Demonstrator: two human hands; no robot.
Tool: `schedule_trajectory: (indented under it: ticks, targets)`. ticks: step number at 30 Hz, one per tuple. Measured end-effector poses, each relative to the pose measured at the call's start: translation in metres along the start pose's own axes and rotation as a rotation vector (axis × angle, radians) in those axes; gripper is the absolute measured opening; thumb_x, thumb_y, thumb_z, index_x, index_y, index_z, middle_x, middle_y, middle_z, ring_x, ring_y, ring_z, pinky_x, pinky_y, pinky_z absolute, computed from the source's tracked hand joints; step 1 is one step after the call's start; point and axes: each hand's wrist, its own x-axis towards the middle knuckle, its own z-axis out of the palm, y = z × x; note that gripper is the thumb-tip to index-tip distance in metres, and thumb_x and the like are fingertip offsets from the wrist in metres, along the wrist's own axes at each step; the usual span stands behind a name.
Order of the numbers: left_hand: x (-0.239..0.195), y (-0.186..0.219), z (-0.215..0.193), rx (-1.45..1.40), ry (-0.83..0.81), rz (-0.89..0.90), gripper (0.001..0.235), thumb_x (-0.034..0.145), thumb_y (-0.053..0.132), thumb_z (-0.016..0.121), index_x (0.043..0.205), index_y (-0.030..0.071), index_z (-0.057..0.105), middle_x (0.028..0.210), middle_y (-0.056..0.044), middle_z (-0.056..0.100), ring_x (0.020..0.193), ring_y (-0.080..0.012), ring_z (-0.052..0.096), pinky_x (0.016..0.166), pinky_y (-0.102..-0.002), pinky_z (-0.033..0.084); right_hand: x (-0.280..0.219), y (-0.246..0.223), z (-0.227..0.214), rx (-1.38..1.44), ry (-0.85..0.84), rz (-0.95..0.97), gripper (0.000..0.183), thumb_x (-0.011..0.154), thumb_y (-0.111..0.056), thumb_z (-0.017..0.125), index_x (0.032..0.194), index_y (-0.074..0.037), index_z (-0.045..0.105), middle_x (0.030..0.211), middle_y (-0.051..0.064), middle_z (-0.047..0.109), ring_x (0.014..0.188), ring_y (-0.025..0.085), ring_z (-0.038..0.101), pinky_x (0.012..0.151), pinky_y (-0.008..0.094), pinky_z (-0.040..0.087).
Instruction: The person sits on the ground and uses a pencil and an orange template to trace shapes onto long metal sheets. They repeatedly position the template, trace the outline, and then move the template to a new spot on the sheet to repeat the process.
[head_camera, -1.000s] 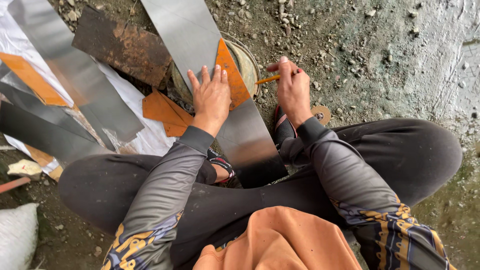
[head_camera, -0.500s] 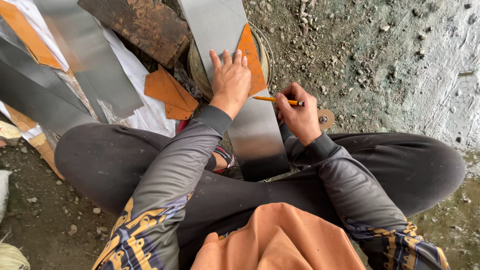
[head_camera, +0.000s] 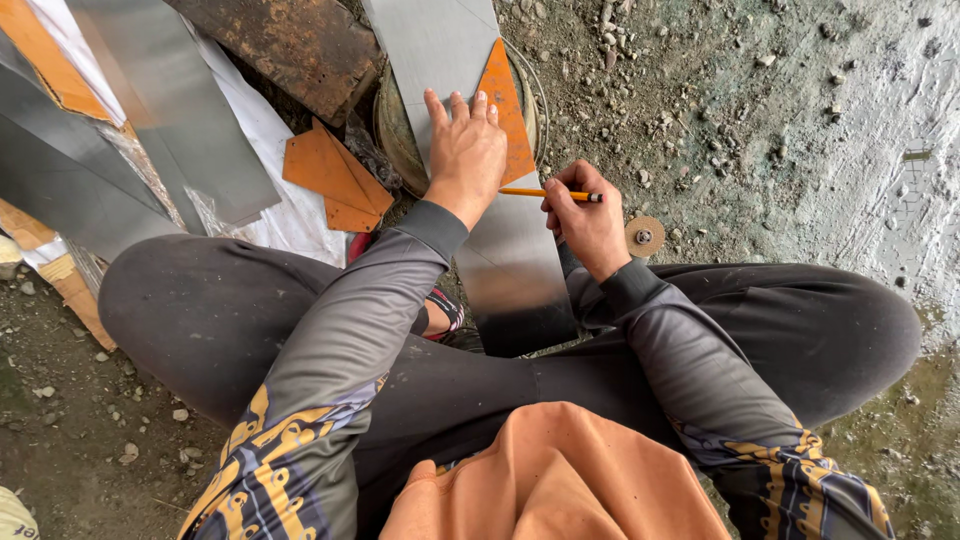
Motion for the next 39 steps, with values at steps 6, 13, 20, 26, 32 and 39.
schedule_trajectory:
  ticks: [6,13,20,26,32,39]
  targets:
    - [0.001,0.0,-0.001,0.022,-0.019,0.01,0.053,0.091,0.015,0.059,0.143,0.003,0.056,0.153,-0.018,0.049,0.138,-0.0428,0.047,0.113,-0.073,0.016,0.007,-0.003,-0.008,0.005,0.029,0.047,0.012,0.101,-0.013,0.066,0.095,-0.003,0.061,0.076,0.005,0.068,0.058,0.008,0.062,0.052,0.024,0.049]
    - [0.004,0.0,0.0,0.043,-0.023,0.032,0.049,0.092,0.016,0.057,0.139,0.004,0.06,0.152,-0.019,0.05,0.137,-0.044,0.047,0.113,-0.073,0.016,-0.008,-0.033,-0.035,-0.63,0.227,-0.396,0.016,0.104,-0.009,0.07,0.095,0.001,0.061,0.084,0.012,0.072,0.069,0.016,0.07,0.062,0.03,0.056]
    - [0.01,0.005,0.002,0.183,0.021,0.089,0.038,0.091,0.024,0.058,0.121,0.007,0.074,0.139,-0.022,0.062,0.133,-0.0418,0.051,0.109,-0.065,0.026,-0.029,-0.03,-0.001,-0.524,-0.004,-0.468,0.013,0.097,-0.007,0.072,0.098,0.001,0.061,0.086,0.012,0.07,0.074,0.02,0.071,0.067,0.033,0.057]
    - [0.018,0.011,-0.007,0.206,-0.018,0.146,0.026,0.096,0.023,0.058,0.103,0.014,0.081,0.103,-0.011,0.078,0.126,-0.0421,0.057,0.105,-0.061,0.031,-0.031,-0.03,0.011,-0.584,-0.105,-0.549,0.016,0.094,-0.006,0.073,0.095,-0.001,0.058,0.084,0.013,0.065,0.074,0.028,0.067,0.068,0.037,0.054]
    - [0.018,0.011,-0.01,0.201,-0.043,0.168,0.024,0.093,0.02,0.06,0.102,0.015,0.081,0.096,-0.006,0.078,0.115,-0.0342,0.063,0.104,-0.059,0.032,-0.033,-0.027,0.021,-0.703,-0.158,-0.648,0.018,0.09,-0.005,0.074,0.096,-0.003,0.057,0.086,0.012,0.064,0.077,0.032,0.066,0.07,0.043,0.051]
    - [0.017,0.012,-0.014,0.224,-0.051,0.179,0.022,0.094,0.022,0.061,0.104,0.015,0.08,0.095,-0.006,0.078,0.113,-0.0323,0.064,0.104,-0.059,0.033,-0.036,-0.029,0.027,-0.698,-0.211,-0.657,0.018,0.091,-0.004,0.071,0.097,-0.001,0.054,0.088,0.014,0.06,0.077,0.035,0.064,0.068,0.043,0.051]
